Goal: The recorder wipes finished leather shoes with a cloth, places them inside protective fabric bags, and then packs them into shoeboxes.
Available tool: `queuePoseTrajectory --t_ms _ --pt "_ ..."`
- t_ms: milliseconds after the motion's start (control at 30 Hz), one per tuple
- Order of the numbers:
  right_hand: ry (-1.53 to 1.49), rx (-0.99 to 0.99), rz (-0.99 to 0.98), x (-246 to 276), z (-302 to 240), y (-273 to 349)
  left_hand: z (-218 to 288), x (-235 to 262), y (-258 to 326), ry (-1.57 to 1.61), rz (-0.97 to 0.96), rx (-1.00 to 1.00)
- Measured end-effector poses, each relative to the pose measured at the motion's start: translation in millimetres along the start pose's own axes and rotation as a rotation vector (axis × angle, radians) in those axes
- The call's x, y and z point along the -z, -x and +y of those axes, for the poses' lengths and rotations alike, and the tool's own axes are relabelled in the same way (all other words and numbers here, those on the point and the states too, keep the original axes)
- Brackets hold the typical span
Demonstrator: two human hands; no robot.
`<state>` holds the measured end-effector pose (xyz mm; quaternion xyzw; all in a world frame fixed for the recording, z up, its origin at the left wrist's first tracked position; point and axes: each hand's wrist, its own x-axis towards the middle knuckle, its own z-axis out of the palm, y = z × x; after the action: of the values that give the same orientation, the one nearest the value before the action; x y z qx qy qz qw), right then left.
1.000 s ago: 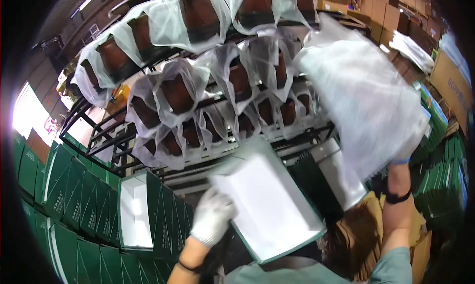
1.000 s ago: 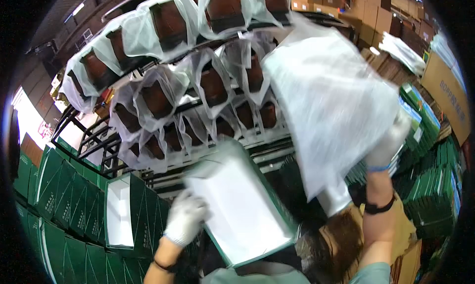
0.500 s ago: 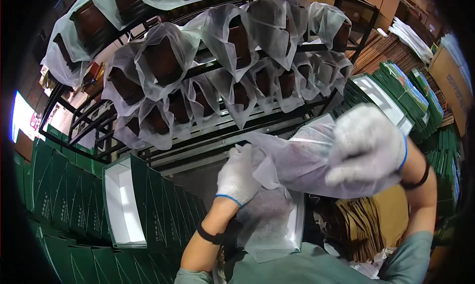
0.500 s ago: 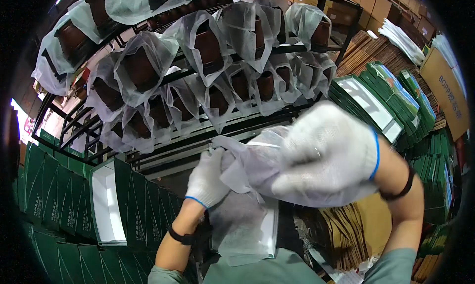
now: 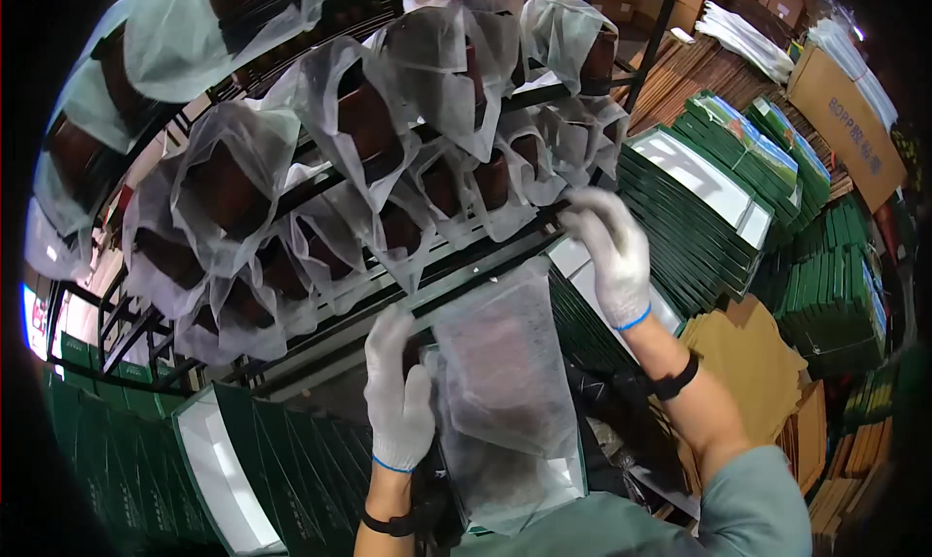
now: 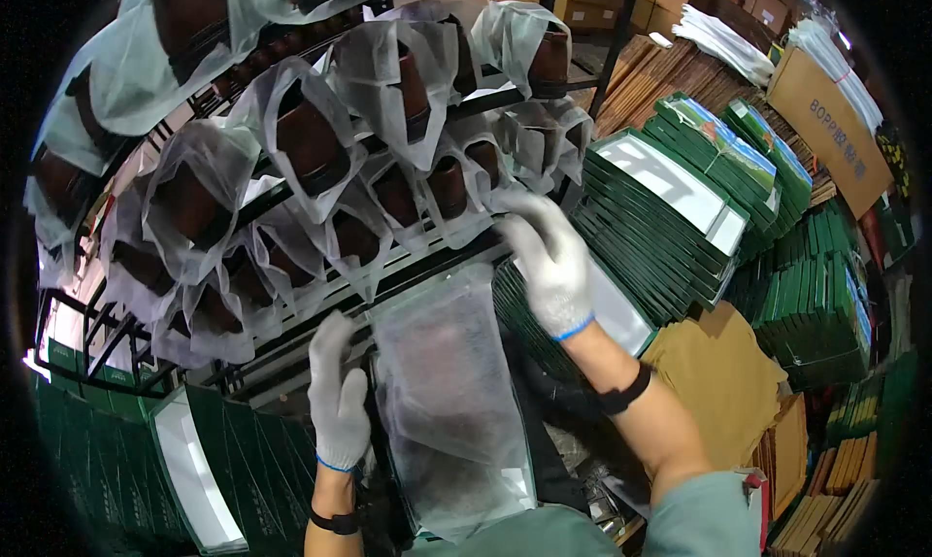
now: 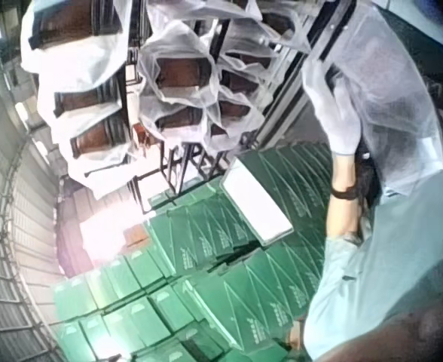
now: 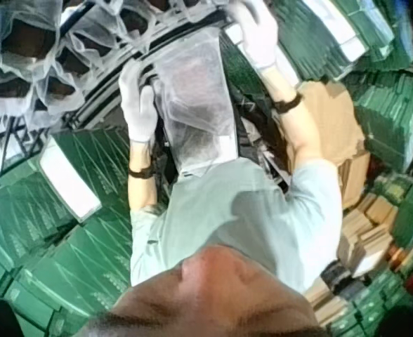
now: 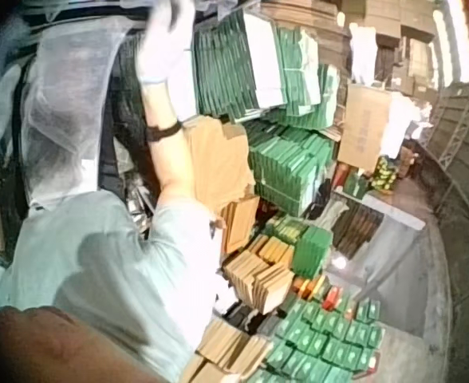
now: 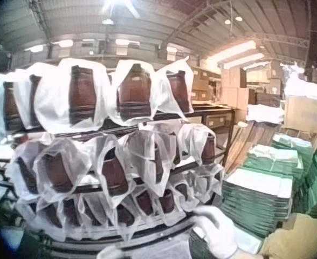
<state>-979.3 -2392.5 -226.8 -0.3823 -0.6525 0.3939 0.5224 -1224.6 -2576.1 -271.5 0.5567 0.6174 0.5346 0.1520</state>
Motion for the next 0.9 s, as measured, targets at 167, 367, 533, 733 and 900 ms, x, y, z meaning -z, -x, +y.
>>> queuePoseTrajectory --t_ms 167,367,533,733,900 --pt "1.356 -0.665 -0.312 129 234 169 7 -78 -24 -0.282 -0.48 -0.426" --pt "1.335 -0.622 -0.509 140 206 162 -6 -112 -1 -0.444 -0.732 -0.339" --pt "0.967 -0.284 -0.008 139 86 129 -21 -117 7 -0.683 -0.669 -0.298" --pt "0.403 -0.558 -0.543 133 14 233 -11 24 155 -0.285 -0.497 0.152" --pt "0.188 -0.587 -0.453 52 25 285 33 6 185 0.376 -0.218 0.902"
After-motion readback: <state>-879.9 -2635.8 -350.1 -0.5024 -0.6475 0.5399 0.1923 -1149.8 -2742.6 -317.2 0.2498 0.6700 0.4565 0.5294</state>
